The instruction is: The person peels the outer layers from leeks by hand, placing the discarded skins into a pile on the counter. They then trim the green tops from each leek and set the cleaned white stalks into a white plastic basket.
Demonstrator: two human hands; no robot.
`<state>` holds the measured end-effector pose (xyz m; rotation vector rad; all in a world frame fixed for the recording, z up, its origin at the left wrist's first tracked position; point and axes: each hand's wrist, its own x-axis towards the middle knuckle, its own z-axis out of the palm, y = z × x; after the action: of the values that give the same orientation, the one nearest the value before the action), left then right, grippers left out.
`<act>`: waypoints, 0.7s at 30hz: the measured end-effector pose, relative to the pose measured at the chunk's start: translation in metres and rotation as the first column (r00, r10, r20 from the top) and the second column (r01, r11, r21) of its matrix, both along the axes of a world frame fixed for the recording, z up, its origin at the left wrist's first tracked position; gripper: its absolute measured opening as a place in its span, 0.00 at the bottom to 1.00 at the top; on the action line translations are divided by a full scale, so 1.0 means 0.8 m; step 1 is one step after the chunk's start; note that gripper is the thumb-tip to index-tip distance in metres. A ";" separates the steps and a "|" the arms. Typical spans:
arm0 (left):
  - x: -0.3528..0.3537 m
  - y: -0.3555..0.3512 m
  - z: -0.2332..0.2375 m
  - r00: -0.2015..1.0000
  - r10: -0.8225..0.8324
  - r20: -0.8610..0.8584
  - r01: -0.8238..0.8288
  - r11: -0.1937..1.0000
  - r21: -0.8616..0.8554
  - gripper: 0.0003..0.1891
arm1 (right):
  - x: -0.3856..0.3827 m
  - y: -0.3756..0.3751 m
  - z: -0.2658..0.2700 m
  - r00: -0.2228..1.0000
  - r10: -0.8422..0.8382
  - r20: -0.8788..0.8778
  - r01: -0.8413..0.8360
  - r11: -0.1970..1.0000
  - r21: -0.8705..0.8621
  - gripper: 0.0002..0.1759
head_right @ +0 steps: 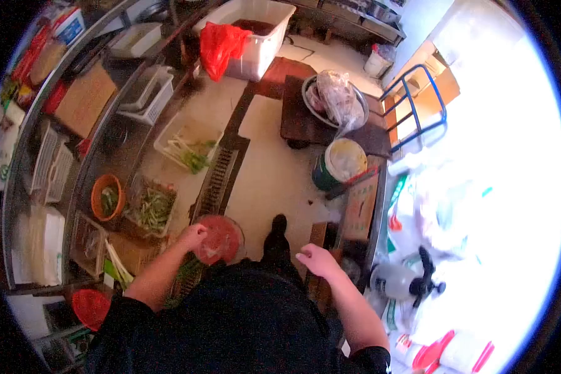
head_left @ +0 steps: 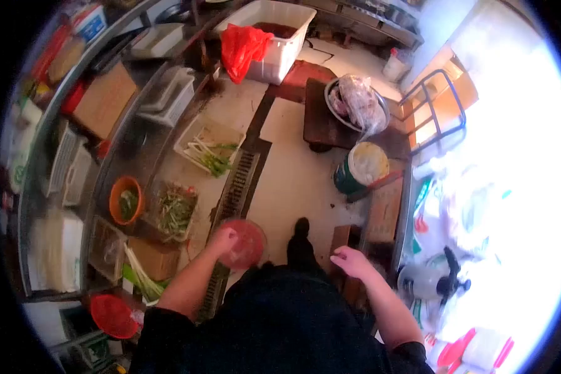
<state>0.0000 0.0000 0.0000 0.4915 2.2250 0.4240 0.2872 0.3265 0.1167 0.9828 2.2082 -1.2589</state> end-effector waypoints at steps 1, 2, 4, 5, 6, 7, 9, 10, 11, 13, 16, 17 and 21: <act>0.003 -0.011 -0.010 0.999 0.029 -0.018 -0.027 0.998 0.064 0.18 | -0.012 -0.001 -0.004 0.994 0.110 0.015 -0.111 0.993 0.051 0.29; 0.012 -0.028 -0.018 0.998 0.058 -0.032 -0.054 0.991 0.123 0.17 | -0.020 -0.004 -0.009 0.975 0.219 0.037 -0.222 0.970 0.095 0.29; -0.071 0.046 -0.086 1.000 0.009 -0.004 -0.008 0.992 0.126 0.19 | -0.134 0.128 -0.049 0.947 0.320 0.042 -0.322 0.934 0.155 0.29; -0.071 0.042 -0.083 0.999 -0.010 0.053 0.003 0.990 0.142 0.19 | -0.162 0.158 -0.055 0.909 0.410 0.076 -0.417 0.884 0.210 0.28; -0.062 0.046 -0.076 0.993 -0.032 0.115 0.012 0.985 0.171 0.19 | -0.187 0.188 -0.047 0.900 0.429 0.079 -0.436 0.873 0.220 0.28; -0.053 0.060 -0.066 0.995 -0.016 0.101 -0.001 0.985 0.174 0.19 | -0.215 0.214 -0.039 0.918 0.385 0.097 -0.396 0.906 0.149 0.27; -0.025 0.092 -0.046 0.935 0.355 0.005 -0.343 0.900 0.270 0.22 | -0.270 0.260 -0.039 0.932 0.348 0.099 -0.356 0.932 0.073 0.27; -0.005 0.099 -0.048 0.853 0.521 -0.020 -0.487 0.810 0.328 0.25 | -0.290 0.288 -0.047 0.945 0.324 0.039 -0.324 0.946 -0.007 0.26; -0.028 0.033 -0.139 0.980 0.163 0.114 -0.157 0.986 -0.064 0.25 | -0.306 0.307 -0.051 0.957 0.291 -0.010 -0.291 0.952 -0.094 0.25; -0.044 -0.021 -0.221 0.959 -0.205 0.198 0.222 0.973 -0.068 0.28 | -0.353 0.335 -0.051 0.944 0.330 0.025 -0.329 0.943 -0.037 0.25; -0.069 0.013 -0.199 0.937 -0.315 -0.150 0.337 0.927 0.162 0.24 | -0.424 0.369 -0.051 0.937 0.346 0.048 -0.348 0.937 0.034 0.24; -0.086 0.038 -0.210 0.797 -0.574 -0.191 0.584 0.812 -0.001 0.23 | -0.444 0.377 -0.052 0.946 0.323 0.039 -0.324 0.946 0.030 0.24; -0.201 0.176 -0.138 0.995 0.091 -0.037 -0.095 0.989 -0.113 0.17 | -0.512 0.408 -0.080 0.963 0.269 -0.036 -0.269 0.963 0.014 0.23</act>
<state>-0.1612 0.1411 -0.1100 0.3364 2.2944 0.3360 -0.1222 0.6531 0.0526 0.6386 2.2850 -1.1508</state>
